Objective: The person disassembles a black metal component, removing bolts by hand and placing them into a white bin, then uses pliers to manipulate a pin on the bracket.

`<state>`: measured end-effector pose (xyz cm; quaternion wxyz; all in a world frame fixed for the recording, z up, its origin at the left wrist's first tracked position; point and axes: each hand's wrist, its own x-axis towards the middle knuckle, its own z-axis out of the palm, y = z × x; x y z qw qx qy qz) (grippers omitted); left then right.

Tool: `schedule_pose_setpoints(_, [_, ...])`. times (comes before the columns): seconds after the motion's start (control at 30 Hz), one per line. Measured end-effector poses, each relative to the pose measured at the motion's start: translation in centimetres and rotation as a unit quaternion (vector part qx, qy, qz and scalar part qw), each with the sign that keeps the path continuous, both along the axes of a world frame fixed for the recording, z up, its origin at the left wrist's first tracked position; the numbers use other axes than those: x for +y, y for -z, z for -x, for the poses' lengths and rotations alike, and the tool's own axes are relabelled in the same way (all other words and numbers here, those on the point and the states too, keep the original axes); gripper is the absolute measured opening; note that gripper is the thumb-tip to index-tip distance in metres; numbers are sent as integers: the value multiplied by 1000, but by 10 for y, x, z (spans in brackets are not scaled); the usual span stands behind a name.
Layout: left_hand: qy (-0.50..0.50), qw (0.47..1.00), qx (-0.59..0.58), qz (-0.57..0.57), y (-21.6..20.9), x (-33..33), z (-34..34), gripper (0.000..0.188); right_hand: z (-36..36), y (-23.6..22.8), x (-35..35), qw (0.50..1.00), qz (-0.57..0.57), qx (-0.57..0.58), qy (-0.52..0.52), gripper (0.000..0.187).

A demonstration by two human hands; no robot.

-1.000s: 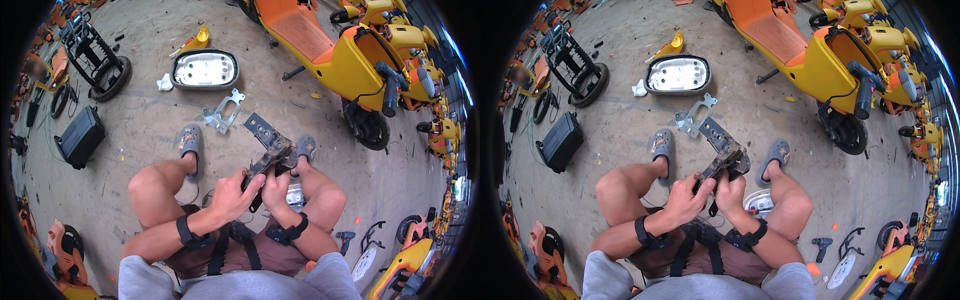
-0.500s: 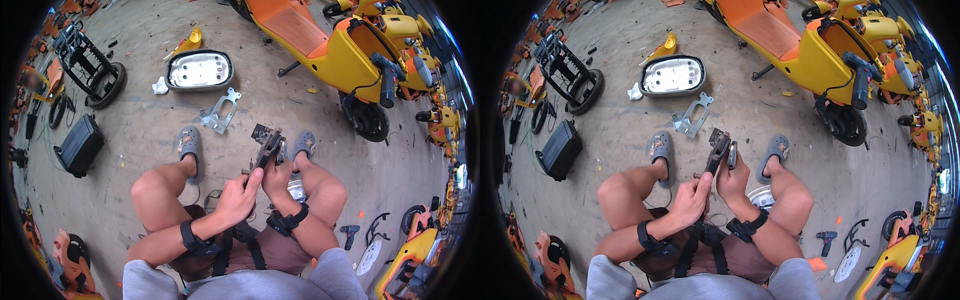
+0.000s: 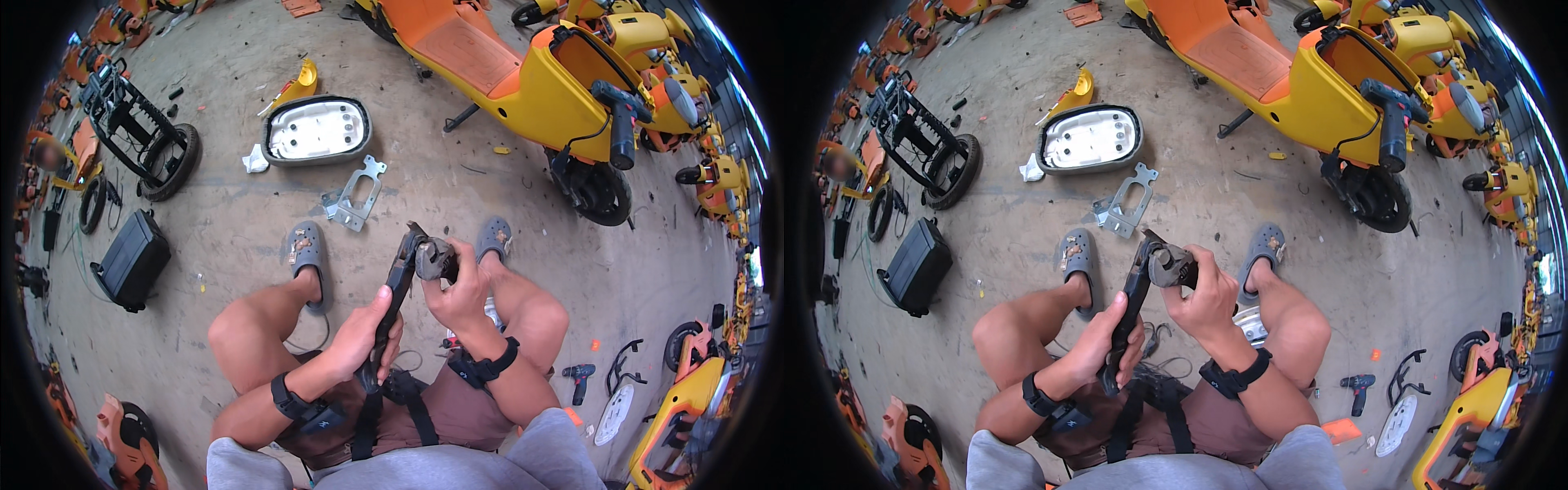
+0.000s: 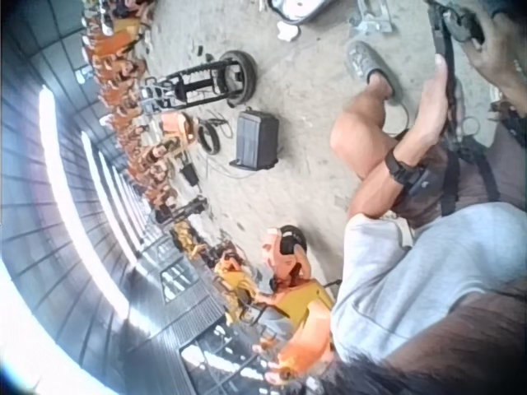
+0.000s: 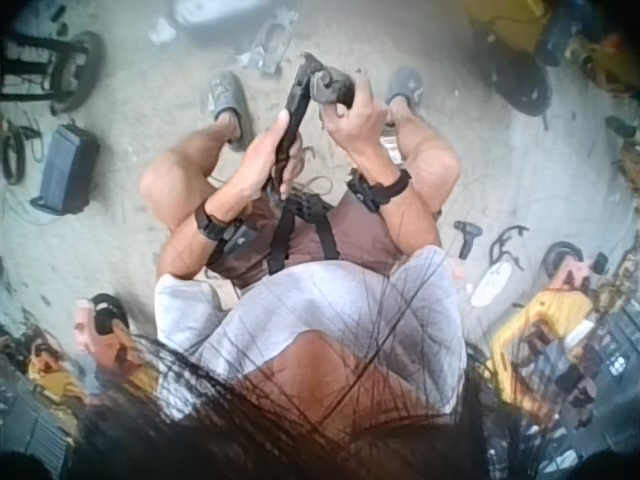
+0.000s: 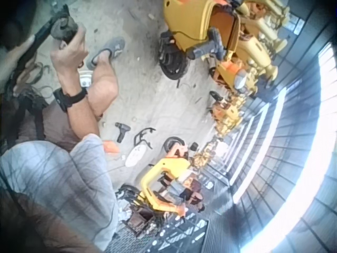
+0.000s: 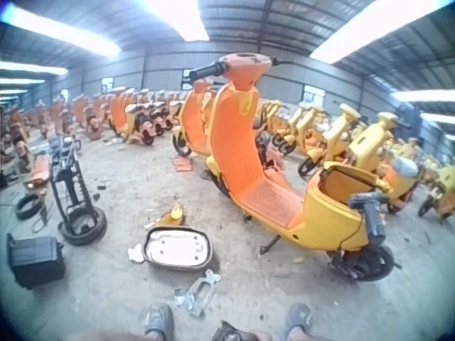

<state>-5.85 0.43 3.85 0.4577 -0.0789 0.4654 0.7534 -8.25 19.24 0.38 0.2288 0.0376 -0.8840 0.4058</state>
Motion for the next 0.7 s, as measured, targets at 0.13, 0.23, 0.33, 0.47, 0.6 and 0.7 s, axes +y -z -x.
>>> schedule_pose_setpoints(0.13, [-18, 985, -140, -95, -8, -4, 3, 64, 4, -16, 2, 997, -13, 35, -69, 52])
schedule_pose_setpoints(0.23, [-8, 964, -210, -162, -3, -12, 3, 65, 0, -23, 7, 993, -59, 7, -104, 68])
schedule_pose_setpoints(0.33, [27, 951, -240, -191, -1, -18, 9, 65, 4, -19, 17, 989, -92, 6, -118, 76])
schedule_pose_setpoints(0.47, [59, 959, -222, -167, -1, -26, 11, 65, 5, -24, 28, 985, -67, -44, -155, 75])
schedule_pose_setpoints(0.6, [26, 985, -157, -62, -2, -18, 3, 64, -4, -20, 15, 987, -30, -85, -132, 71])
schedule_pose_setpoints(0.7, [16, 997, -80, 7, 3, -9, 0, 65, -12, 0, 1, 979, 64, -160, -108, 68])
